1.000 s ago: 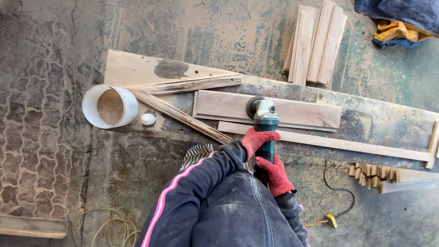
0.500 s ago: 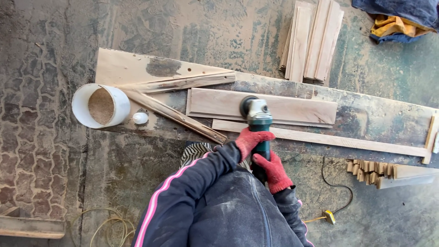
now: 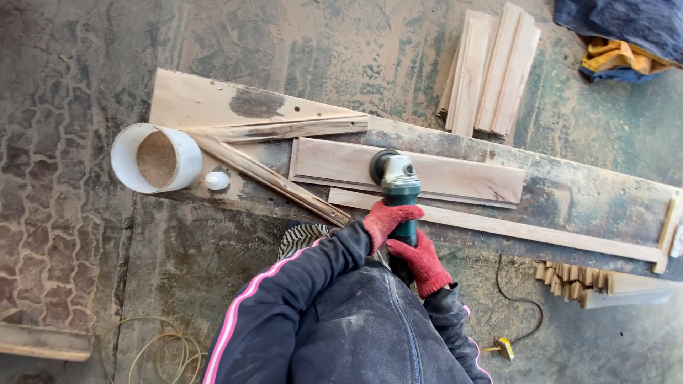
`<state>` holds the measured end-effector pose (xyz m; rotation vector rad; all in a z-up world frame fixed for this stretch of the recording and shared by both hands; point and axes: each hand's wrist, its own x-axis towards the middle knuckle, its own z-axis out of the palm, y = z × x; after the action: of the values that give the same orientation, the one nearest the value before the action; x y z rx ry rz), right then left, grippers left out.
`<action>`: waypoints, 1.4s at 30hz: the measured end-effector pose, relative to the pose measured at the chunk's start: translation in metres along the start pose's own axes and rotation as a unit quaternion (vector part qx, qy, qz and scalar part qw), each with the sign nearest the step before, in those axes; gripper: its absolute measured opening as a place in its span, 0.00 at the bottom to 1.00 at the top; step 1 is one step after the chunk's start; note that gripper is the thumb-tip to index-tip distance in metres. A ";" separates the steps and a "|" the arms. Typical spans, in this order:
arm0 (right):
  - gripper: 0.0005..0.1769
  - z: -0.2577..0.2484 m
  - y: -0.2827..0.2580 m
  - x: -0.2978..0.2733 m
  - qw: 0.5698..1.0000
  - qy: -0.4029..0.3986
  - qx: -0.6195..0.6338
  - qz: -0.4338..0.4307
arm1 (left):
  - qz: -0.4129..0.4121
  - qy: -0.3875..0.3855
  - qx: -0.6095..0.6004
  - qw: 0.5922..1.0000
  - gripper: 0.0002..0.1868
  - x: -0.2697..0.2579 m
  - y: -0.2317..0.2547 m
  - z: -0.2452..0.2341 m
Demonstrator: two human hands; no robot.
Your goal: Sanding a piece of wood using an angle grinder with a sanding disc.
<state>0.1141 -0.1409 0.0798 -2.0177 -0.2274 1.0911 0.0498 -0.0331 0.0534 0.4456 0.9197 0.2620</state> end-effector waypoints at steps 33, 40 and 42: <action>0.31 0.117 -0.069 -0.012 0.978 -0.148 -0.147 0.011 | 0.057 0.098 -0.105 0.988 0.30 -0.009 0.050 -0.119; 0.30 0.122 -0.082 -0.026 0.985 -0.110 -0.129 0.030 | 0.049 0.083 -0.098 0.991 0.26 -0.020 0.065 -0.108; 0.30 0.118 -0.076 -0.020 0.987 -0.098 -0.126 0.026 | 0.050 0.079 -0.088 0.992 0.28 -0.011 0.062 -0.106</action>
<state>0.0273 -0.0339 0.1131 -2.1468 -0.4351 1.3536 -0.0443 0.0438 0.0354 0.3117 1.0205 0.4710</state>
